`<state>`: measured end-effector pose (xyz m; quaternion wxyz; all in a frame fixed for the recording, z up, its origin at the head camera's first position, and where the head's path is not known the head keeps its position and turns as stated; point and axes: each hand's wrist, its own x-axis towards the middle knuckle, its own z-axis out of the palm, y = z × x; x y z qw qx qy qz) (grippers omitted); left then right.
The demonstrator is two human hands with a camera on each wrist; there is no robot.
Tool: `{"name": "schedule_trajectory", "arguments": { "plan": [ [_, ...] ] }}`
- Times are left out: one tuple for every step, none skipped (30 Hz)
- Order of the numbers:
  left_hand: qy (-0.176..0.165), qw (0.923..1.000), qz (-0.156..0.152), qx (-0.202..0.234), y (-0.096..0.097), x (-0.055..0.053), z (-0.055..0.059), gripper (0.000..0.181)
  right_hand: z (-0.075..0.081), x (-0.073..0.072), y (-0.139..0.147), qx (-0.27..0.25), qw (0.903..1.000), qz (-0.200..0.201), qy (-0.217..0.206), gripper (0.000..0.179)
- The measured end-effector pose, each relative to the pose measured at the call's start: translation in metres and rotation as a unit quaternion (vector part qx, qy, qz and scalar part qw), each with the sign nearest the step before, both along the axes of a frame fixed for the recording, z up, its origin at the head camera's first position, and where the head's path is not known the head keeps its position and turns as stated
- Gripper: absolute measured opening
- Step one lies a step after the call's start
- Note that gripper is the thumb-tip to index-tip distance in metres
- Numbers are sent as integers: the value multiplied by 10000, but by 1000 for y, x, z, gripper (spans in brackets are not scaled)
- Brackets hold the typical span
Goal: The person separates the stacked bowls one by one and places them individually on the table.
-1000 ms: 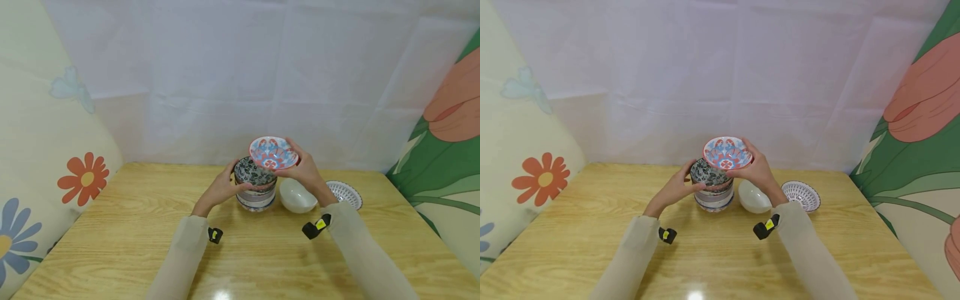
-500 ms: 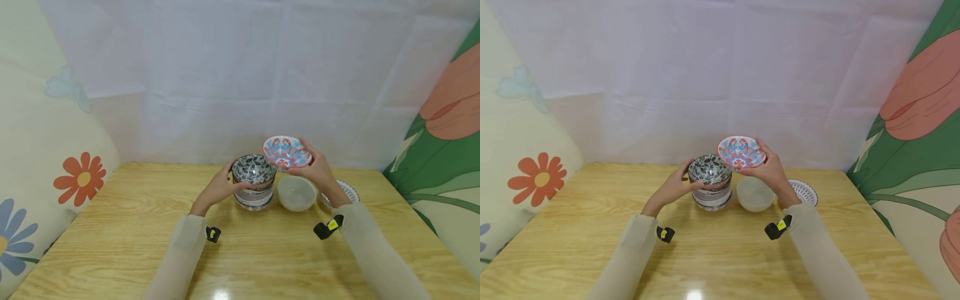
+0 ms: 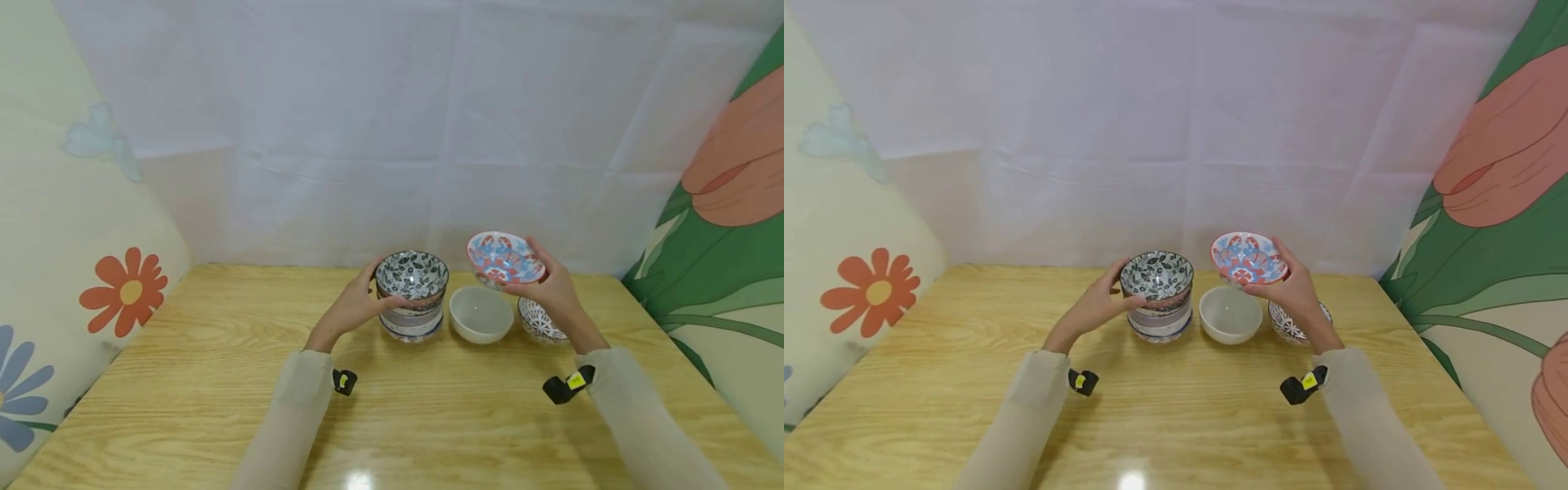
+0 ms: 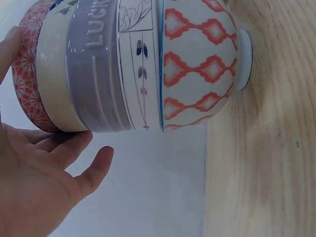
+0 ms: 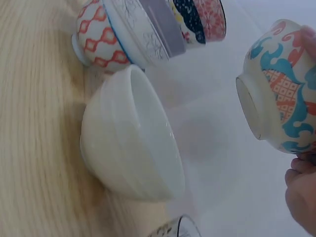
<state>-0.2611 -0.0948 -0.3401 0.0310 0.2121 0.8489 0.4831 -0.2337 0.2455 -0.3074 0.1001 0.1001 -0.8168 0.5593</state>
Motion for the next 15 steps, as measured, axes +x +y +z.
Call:
{"name": "schedule_trajectory", "arguments": {
  "plan": [
    [5, 10000, 8, -1, 0, 0, 0, 91, -1, 1, 4, 121, 9999, -81, -20, 95],
    [-6, 10000, 15, -9, 0, 0, 0, 91, -2, 3, 8, 229, 9996, -152, -48, 95],
    [-13, 10000, 14, -10, 0, 0, -1, 91, -3, 4, 12, 346, 9991, -217, -80, 95],
    [-22, 10000, 17, -16, 0, -1, -1, 90, -5, 6, 16, 474, 9984, -293, -109, 95],
    [-34, 10000, 18, -21, 0, -1, -1, 90, -6, 7, 21, 605, 9974, -362, -144, 96],
    [-45, 10000, 8, -15, 0, -1, -1, 90, -7, 9, 25, 685, 9966, -418, -183, 96],
    [-54, 10000, 5, -14, -1, -1, -2, 90, -8, 10, 29, 719, 9961, -462, -219, 96],
    [-73, 10000, 1, -4, -1, -1, -2, 90, -9, 12, 33, 748, 9956, -506, -236, 96],
    [-81, 10000, -5, 12, -1, -1, -2, 89, -10, 13, 36, 782, 9950, -560, -253, 96],
    [-89, 10000, -5, 19, -1, -1, -2, 89, -12, 14, 40, 783, 9947, -603, -269, 96],
    [-97, 9999, -5, 26, -1, -1, -2, 88, -13, 15, 44, 753, 9948, -625, -294, 96],
    [-95, 9999, -12, 34, 0, -1, -2, 88, -14, 16, 48, 750, 9946, -656, -297, 96],
    [-99, 9999, 1, 41, 0, -1, -2, 88, -16, 17, 52, 759, 9943, -681, -299, 96],
    [-102, 9999, 0, 47, 0, -2, -2, 87, -17, 18, 56, 784, 9940, -704, -294, 96],
    [-92, 9999, 0, 41, 1, -2, -2, 87, -18, 19, 59, 768, 9940, -724, -291, 96]
  ]
}}
